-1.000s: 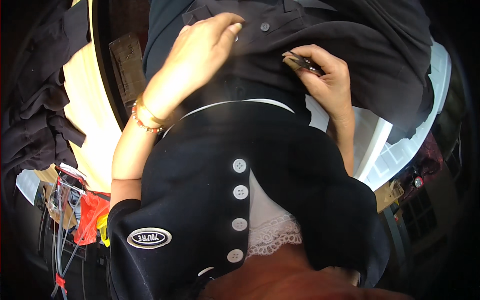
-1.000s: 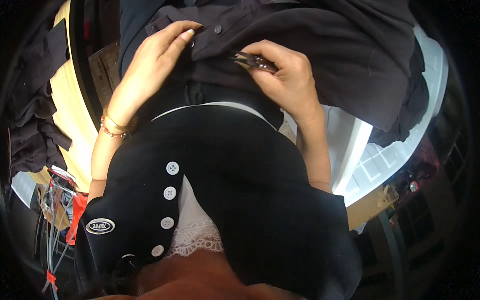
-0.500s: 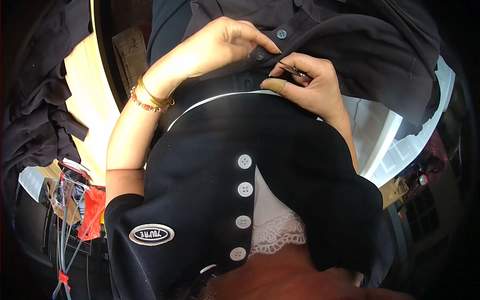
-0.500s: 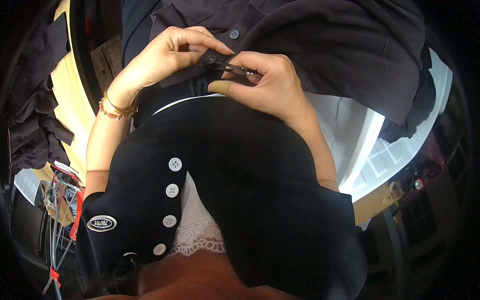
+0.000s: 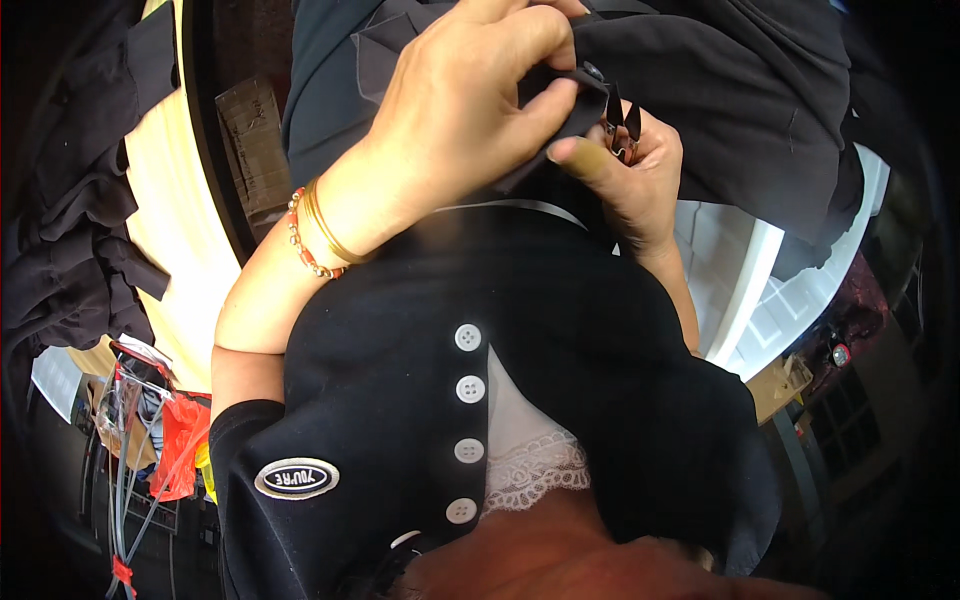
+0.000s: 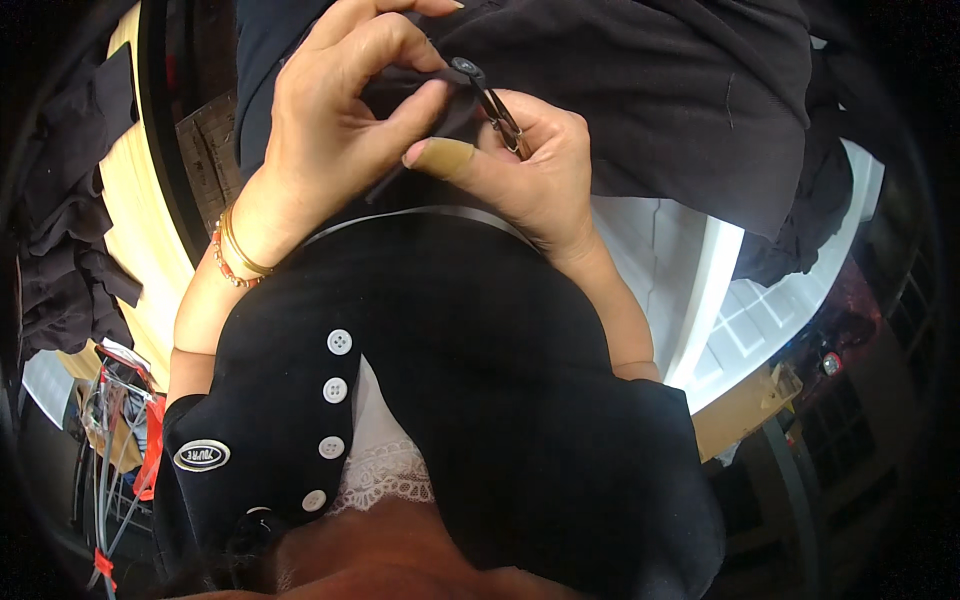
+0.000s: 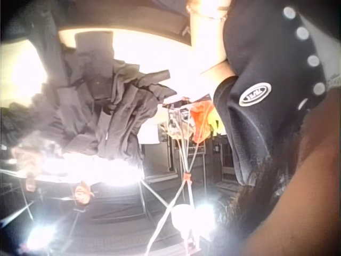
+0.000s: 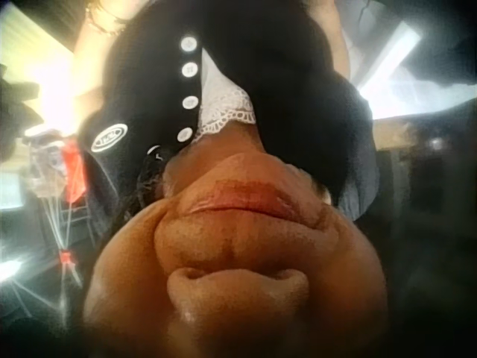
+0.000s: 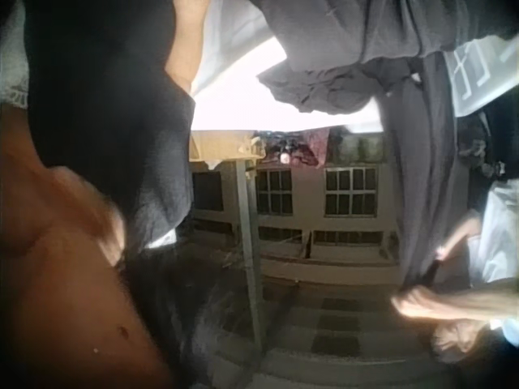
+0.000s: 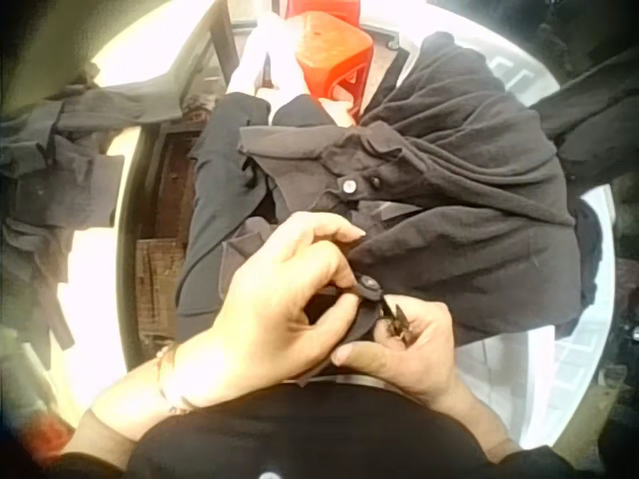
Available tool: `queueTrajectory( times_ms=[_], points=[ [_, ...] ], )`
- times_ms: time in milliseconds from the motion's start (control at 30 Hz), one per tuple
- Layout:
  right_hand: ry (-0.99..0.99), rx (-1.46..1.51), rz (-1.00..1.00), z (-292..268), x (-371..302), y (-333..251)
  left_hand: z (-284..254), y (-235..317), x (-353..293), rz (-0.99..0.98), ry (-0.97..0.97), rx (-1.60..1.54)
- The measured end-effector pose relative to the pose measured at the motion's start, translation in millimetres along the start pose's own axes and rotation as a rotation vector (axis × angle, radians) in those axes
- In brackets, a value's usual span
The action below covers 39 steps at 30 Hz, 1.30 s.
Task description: Inspecting black garments for quality and trimming loose threads with thread nippers.
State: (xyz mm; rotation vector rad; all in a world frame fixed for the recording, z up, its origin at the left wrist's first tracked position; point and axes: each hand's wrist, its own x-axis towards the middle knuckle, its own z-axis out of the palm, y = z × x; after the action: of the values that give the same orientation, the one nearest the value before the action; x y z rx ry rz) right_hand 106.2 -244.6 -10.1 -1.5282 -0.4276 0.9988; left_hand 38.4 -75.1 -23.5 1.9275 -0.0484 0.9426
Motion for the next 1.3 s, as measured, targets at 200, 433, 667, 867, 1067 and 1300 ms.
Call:
queueTrajectory(
  times_ms=[200,433,667,867,1067,1300],
  points=[
    [0.016,-0.038,-0.018,-2,-2,0,-11,19,-18,-0.222,-0.216,0.147],
    [-0.049,-0.401,-0.247,-45,0,-19,-28,7,-28,-0.532,-0.41,-0.064],
    [0.164,-0.743,-0.639,-29,8,-13,-36,13,-30,-0.86,-0.276,-0.447],
    [-0.022,-0.904,-0.734,-32,4,-29,-36,12,-31,-0.945,-0.261,-0.538],
    [0.005,-1.018,-0.901,-32,12,-18,-31,15,-27,-0.952,-0.231,-0.591],
    [0.006,-1.029,-0.946,-35,14,-17,-29,18,-27,-1.026,-0.18,-0.638]
  ],
)
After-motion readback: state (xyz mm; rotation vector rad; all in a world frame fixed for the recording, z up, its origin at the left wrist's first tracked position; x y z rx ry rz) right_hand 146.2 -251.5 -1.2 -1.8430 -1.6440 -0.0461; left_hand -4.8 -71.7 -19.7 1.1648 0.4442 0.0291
